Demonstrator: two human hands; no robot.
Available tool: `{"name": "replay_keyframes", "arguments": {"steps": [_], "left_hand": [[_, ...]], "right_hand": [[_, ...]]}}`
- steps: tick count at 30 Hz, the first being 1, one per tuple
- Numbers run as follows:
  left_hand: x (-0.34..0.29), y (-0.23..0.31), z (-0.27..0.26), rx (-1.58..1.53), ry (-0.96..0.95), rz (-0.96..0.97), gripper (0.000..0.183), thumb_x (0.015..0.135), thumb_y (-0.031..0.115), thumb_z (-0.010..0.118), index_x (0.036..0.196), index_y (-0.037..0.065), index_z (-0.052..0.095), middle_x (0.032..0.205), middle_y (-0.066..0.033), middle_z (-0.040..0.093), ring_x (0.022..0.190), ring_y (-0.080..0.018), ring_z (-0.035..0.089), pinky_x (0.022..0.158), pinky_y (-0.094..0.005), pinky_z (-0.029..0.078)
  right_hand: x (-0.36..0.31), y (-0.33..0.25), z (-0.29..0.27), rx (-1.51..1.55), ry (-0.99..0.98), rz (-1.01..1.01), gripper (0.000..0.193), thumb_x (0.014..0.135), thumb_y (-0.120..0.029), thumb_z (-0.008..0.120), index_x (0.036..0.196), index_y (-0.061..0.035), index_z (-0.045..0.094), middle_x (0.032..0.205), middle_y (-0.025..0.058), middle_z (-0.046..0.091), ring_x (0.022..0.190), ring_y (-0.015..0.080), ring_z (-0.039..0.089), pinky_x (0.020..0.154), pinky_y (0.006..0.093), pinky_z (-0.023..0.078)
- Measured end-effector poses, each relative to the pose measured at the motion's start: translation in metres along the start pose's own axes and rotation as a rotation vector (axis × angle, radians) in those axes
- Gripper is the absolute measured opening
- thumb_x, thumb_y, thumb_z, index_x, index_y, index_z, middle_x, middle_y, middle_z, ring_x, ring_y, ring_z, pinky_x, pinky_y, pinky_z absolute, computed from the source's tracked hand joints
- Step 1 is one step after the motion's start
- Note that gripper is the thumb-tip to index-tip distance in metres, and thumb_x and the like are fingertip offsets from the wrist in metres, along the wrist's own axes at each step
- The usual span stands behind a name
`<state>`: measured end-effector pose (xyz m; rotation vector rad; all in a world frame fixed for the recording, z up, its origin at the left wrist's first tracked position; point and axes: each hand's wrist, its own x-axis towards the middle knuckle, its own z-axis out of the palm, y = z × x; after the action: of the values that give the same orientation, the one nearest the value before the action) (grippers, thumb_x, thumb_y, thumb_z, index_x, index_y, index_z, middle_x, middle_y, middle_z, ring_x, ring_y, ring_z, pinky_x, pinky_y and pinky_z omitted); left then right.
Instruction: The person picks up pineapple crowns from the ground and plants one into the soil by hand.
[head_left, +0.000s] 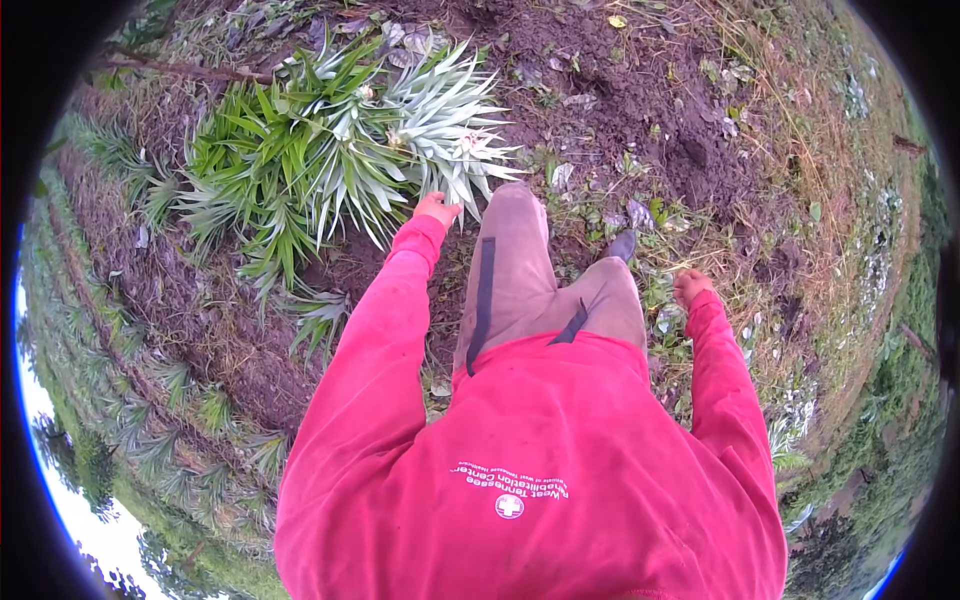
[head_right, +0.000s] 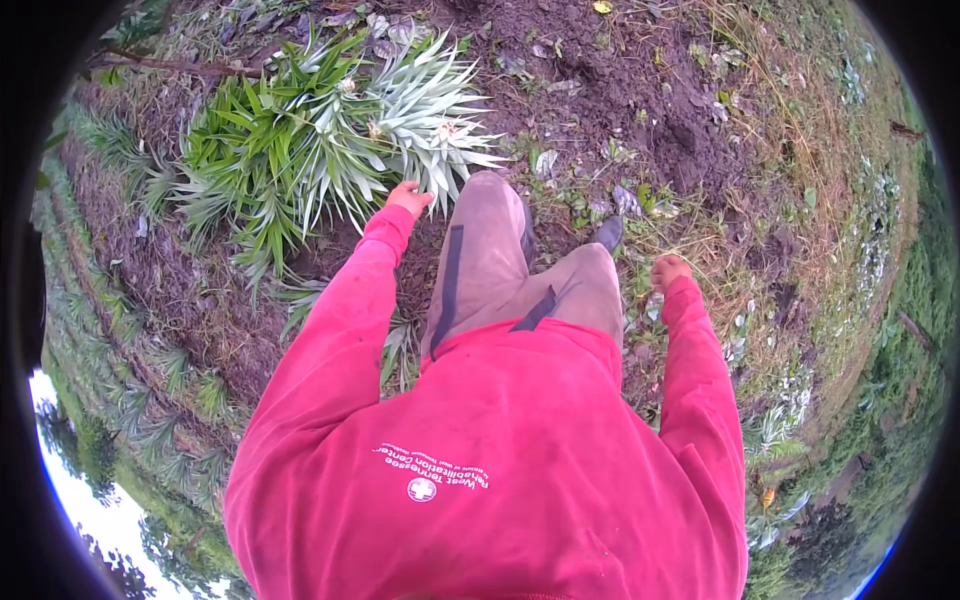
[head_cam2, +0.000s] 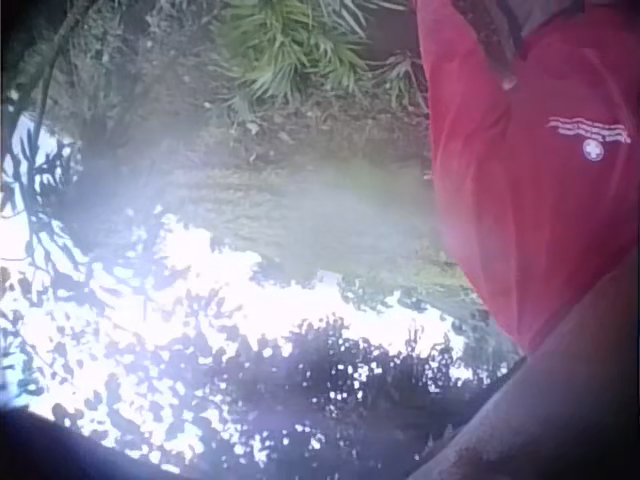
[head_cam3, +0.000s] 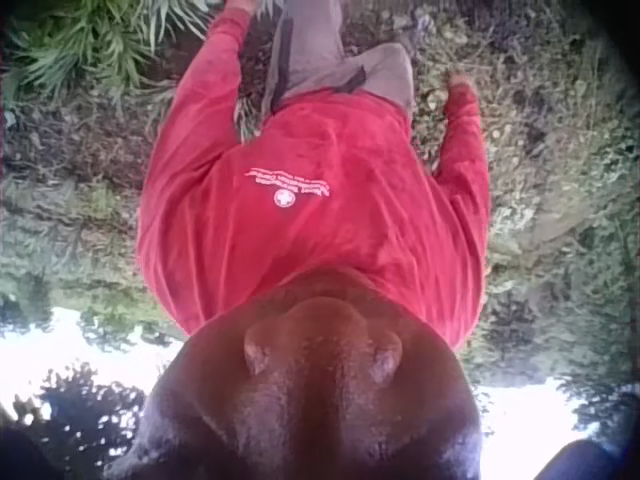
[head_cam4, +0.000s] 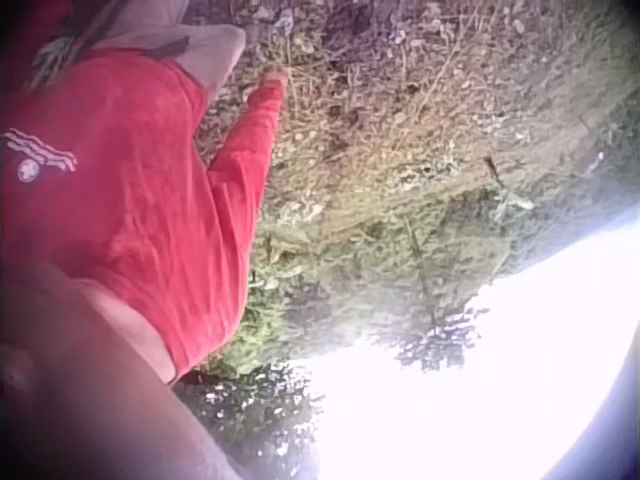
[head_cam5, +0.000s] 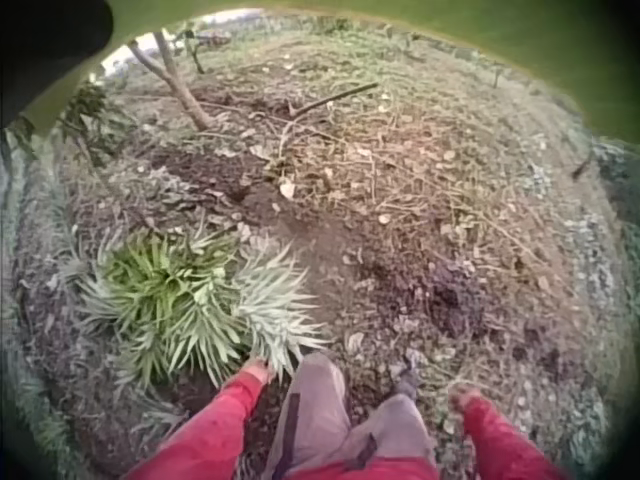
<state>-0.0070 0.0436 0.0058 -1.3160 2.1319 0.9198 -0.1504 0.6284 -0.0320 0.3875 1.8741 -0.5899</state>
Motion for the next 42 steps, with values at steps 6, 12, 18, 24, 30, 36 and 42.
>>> {"name": "replay_keyframes", "arguments": {"steps": [6,12,18,24,30,36,42], "left_hand": [[0.069,0.096,-0.022,0.294,0.262,0.207,0.085,0.062,0.032,0.084,0.129,0.001,0.041,0.12,-0.0213,0.054,0.112,-0.0334,0.052,0.098,-0.0362,0.04],[0.155,0.129,0.011,0.517,0.13,0.221,0.091,0.061,0.028,0.084,0.136,0.012,0.035,0.126,-0.0198,0.046,0.116,-0.0355,0.047,0.1,-0.0398,0.038],[0.183,0.106,0.0,0.437,0.112,0.325,0.044,0.064,0.009,0.071,0.108,0.012,0.063,0.102,-0.0152,0.064,0.094,-0.0318,0.061,0.085,-0.0356,0.048],[0.085,0.109,-0.043,-0.199,0.18,0.493,0.043,0.068,0.009,0.075,0.107,0.002,0.061,0.099,-0.0078,0.064,0.089,-0.0152,0.061,0.083,-0.0273,0.048],[-0.044,0.238,-0.087,-0.487,0.207,0.589,0.04,0.074,-0.003,0.066,0.113,0.0,0.058,0.095,-0.0033,0.062,0.084,-0.009,0.058,0.077,-0.0224,0.046],[-0.026,0.294,-0.054,-0.697,-0.219,0.319,0.038,0.079,0.004,0.057,0.117,0.003,0.057,0.097,-0.0065,0.063,0.08,-0.0139,0.061,0.063,-0.0296,0.053],[0.016,0.297,0.038,-0.879,-0.55,0.113,0.031,0.087,0.025,0.055,0.113,0.007,0.058,0.096,-0.007,0.063,0.086,-0.0209,0.062,0.073,-0.0467,0.053]], "right_hand": [[0.071,-0.119,-0.044,0.341,0.09,-0.166,0.021,0.088,-0.021,0.057,0.105,-0.0085,0.058,0.079,0.0042,0.061,0.058,0.0133,0.054,0.047,0.0283,0.045],[0.148,-0.153,0.018,0.349,0.008,0.009,0.017,0.085,-0.017,0.056,0.098,-0.0069,0.061,0.075,0.0054,0.063,0.055,0.0138,0.055,0.047,0.0301,0.046],[0.157,-0.219,0.091,-0.156,-0.082,-0.436,0.026,0.08,-0.03,0.06,0.093,-0.0085,0.065,0.089,0.0154,0.066,0.086,0.0301,0.063,0.08,0.0376,0.049],[0.06,-0.301,0.088,-0.084,-0.061,-0.722,0.025,0.08,-0.021,0.063,0.103,-0.0098,0.063,0.09,0.0123,0.067,0.087,0.0258,0.065,0.079,0.0351,0.05],[0.016,-0.301,0.038,-0.04,0.205,-0.984,0.036,0.076,-0.016,0.065,0.11,-0.0068,0.058,0.107,0.0142,0.06,0.096,0.0304,0.059,0.085,0.0372,0.047],[-0.038,-0.279,-0.013,-0.411,0.606,-0.992,0.093,0.057,-0.046,0.079,0.132,-0.0073,0.04,0.121,0.0142,0.052,0.114,0.0332,0.047,0.1,0.0453,0.034],[-0.023,-0.226,-0.038,-0.358,0.331,-0.757,0.077,0.066,-0.044,0.075,0.123,-0.0048,0.042,0.115,0.02,0.053,0.108,0.0372,0.053,0.091,0.0476,0.042]]}}
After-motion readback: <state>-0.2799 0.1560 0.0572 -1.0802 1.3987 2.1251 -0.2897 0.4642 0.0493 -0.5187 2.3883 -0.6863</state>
